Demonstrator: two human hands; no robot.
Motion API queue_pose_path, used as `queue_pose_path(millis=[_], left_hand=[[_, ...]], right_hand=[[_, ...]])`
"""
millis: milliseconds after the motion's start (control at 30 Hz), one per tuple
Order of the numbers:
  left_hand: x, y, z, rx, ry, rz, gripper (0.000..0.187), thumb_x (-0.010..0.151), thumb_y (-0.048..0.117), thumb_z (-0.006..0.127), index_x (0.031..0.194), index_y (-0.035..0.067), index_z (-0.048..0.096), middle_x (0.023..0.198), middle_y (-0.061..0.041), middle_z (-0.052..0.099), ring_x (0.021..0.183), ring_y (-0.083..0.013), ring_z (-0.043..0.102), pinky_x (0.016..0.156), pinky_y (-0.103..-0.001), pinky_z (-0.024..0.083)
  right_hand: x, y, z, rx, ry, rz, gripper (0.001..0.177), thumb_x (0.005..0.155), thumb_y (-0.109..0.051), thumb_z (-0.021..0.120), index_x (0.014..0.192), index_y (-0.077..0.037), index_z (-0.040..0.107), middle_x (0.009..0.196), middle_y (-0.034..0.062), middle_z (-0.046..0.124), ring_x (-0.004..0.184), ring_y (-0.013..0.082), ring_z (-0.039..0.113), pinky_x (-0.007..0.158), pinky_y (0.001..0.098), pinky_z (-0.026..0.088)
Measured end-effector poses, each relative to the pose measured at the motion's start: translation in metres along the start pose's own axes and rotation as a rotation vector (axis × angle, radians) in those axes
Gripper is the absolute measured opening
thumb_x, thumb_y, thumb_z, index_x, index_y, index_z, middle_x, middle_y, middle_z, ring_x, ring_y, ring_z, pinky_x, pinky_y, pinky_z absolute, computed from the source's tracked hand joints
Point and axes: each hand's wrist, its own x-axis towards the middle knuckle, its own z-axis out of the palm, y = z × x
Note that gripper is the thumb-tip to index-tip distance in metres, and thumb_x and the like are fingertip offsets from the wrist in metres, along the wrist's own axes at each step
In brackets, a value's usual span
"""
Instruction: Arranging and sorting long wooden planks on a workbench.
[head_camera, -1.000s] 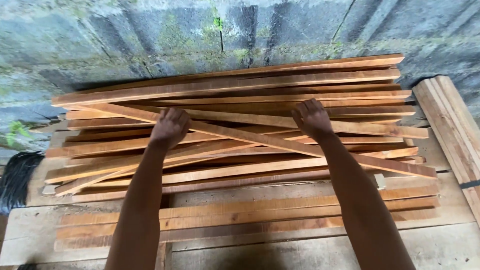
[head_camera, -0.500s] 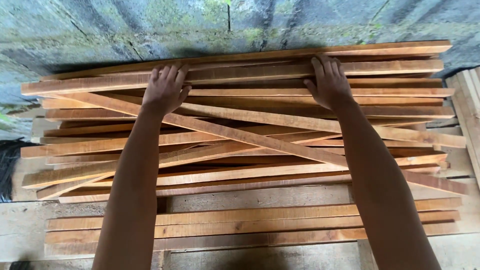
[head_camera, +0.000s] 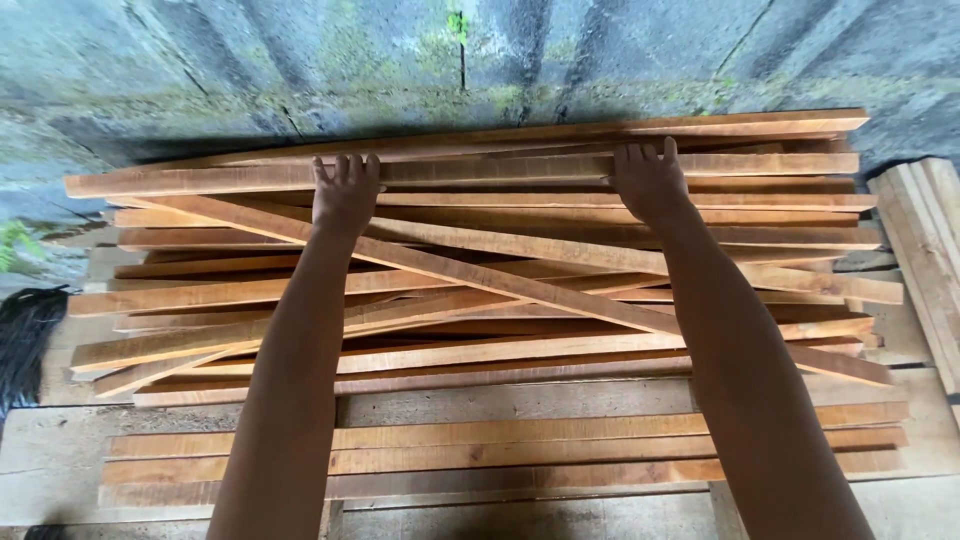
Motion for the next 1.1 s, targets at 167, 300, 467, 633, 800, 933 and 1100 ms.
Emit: queue_pose_path(millis=[167, 300, 467, 633, 800, 933, 1100], left_hand=[[-0.028, -0.001, -0.054, 0.068, 0.091, -0.007, 0.041, 0.105, 0.03, 0.059, 0.139, 0.008, 0.051, 0.122, -0.014, 0.06, 0.12, -0.0308, 0.059, 0.109, -0.066, 0.045], [-0.043, -0.003, -0.086, 0.082, 0.219, -0.012, 0.038, 0.103, 0.031, 0.061, 0.133, 0.008, 0.054, 0.117, -0.01, 0.06, 0.115, -0.0284, 0.06, 0.107, -0.067, 0.045], [-0.082, 0.003, -0.101, 0.027, 0.219, -0.02, 0.042, 0.1, 0.034, 0.062, 0.134, 0.01, 0.055, 0.118, -0.009, 0.06, 0.114, -0.0272, 0.06, 0.108, -0.067, 0.042], [-0.131, 0.017, -0.141, -0.044, 0.153, -0.035, 0.044, 0.098, 0.035, 0.067, 0.132, 0.01, 0.055, 0.114, -0.008, 0.061, 0.112, -0.0268, 0.06, 0.109, -0.062, 0.041], [-0.18, 0.038, -0.179, -0.149, 0.287, -0.124, 0.046, 0.094, 0.04, 0.075, 0.124, 0.011, 0.055, 0.116, -0.007, 0.062, 0.112, -0.0255, 0.06, 0.11, -0.056, 0.042], [-0.216, 0.048, -0.181, -0.163, 0.294, -0.151, 0.046, 0.093, 0.035, 0.077, 0.126, 0.012, 0.055, 0.117, -0.007, 0.061, 0.112, -0.024, 0.06, 0.111, -0.052, 0.043], [-0.255, 0.056, -0.188, -0.197, 0.171, -0.094, 0.047, 0.089, 0.03, 0.075, 0.13, 0.011, 0.061, 0.115, -0.009, 0.061, 0.107, -0.026, 0.058, 0.093, -0.045, 0.047]], right_hand=[[-0.026, 0.005, -0.03, -0.105, 0.334, -0.029, 0.047, 0.101, -0.046, 0.063, 0.126, -0.005, 0.064, 0.122, 0.0097, 0.067, 0.117, 0.026, 0.062, 0.106, 0.0625, 0.043], [-0.052, 0.007, -0.076, -0.175, 0.391, -0.076, 0.053, 0.098, -0.052, 0.064, 0.126, -0.006, 0.066, 0.118, 0.0074, 0.067, 0.111, 0.0245, 0.061, 0.11, 0.0607, 0.043], [-0.094, 0.001, -0.099, -0.155, 0.436, -0.058, 0.05, 0.099, -0.05, 0.064, 0.127, -0.008, 0.066, 0.115, 0.0079, 0.065, 0.112, 0.0257, 0.061, 0.112, 0.055, 0.043], [-0.151, -0.017, -0.143, -0.172, 0.39, -0.05, 0.041, 0.101, -0.048, 0.062, 0.119, -0.011, 0.065, 0.11, 0.007, 0.064, 0.112, 0.0245, 0.06, 0.115, 0.0524, 0.042], [-0.206, -0.038, -0.154, -0.117, 0.401, -0.065, 0.039, 0.1, -0.042, 0.063, 0.123, -0.009, 0.063, 0.115, 0.0078, 0.062, 0.11, 0.0238, 0.058, 0.115, 0.0485, 0.042], [-0.241, -0.049, -0.151, -0.018, 0.464, -0.027, 0.053, 0.102, -0.044, 0.065, 0.134, -0.003, 0.061, 0.118, 0.0139, 0.061, 0.109, 0.0276, 0.057, 0.111, 0.0474, 0.043], [-0.277, -0.061, -0.144, 0.12, 0.391, -0.045, 0.063, 0.09, -0.047, 0.073, 0.132, -0.001, 0.062, 0.108, 0.0153, 0.058, 0.103, 0.0314, 0.056, 0.101, 0.0482, 0.045]])
